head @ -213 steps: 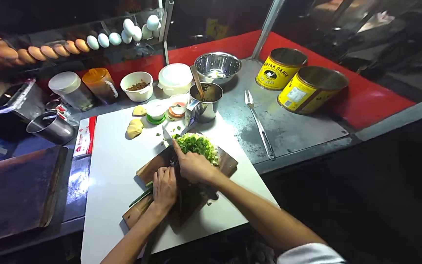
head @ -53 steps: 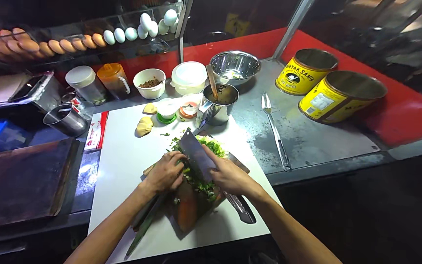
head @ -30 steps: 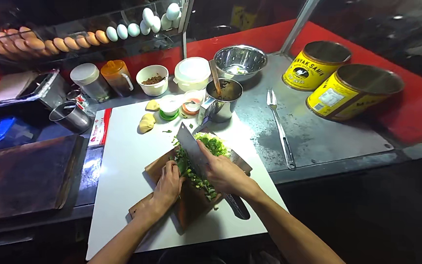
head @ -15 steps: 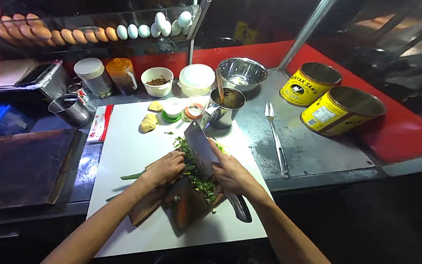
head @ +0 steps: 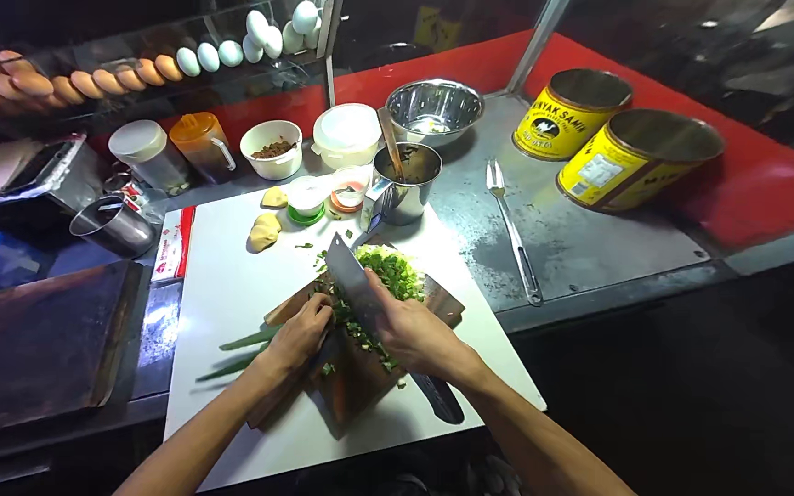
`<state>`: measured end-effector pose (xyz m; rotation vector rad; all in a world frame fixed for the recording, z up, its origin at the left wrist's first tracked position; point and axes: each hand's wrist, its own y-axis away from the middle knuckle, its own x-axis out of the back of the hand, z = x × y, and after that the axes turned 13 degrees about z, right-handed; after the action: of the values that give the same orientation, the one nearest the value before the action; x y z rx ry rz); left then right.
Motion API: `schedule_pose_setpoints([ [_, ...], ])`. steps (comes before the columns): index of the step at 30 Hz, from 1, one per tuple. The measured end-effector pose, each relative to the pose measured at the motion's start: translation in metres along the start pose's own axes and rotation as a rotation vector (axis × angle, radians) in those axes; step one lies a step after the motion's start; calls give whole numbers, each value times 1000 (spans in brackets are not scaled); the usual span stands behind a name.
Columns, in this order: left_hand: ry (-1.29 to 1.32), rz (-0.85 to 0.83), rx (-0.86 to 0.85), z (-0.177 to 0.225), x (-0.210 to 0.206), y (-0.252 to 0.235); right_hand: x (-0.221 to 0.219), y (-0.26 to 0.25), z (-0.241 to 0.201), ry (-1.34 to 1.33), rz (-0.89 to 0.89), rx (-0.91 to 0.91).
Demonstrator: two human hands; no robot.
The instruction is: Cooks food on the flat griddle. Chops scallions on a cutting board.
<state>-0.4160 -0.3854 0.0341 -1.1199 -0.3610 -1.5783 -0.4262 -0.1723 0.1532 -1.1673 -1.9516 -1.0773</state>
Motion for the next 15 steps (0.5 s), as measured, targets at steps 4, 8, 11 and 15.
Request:
schedule_pose_setpoints([
  [4, -40, 14, 25, 11, -3, 6, -2, -17, -23, 217, -92, 24],
  [8, -63, 21, 72, 11, -2, -1, 14, -21, -44, 366, -163, 73],
  [11, -68, 1, 206, 22, -7, 1, 5, -9, -50, 410, -176, 49],
  [15, -45, 97, 44, 9, -9, 4, -15, -35, -39, 357, -108, 79],
])
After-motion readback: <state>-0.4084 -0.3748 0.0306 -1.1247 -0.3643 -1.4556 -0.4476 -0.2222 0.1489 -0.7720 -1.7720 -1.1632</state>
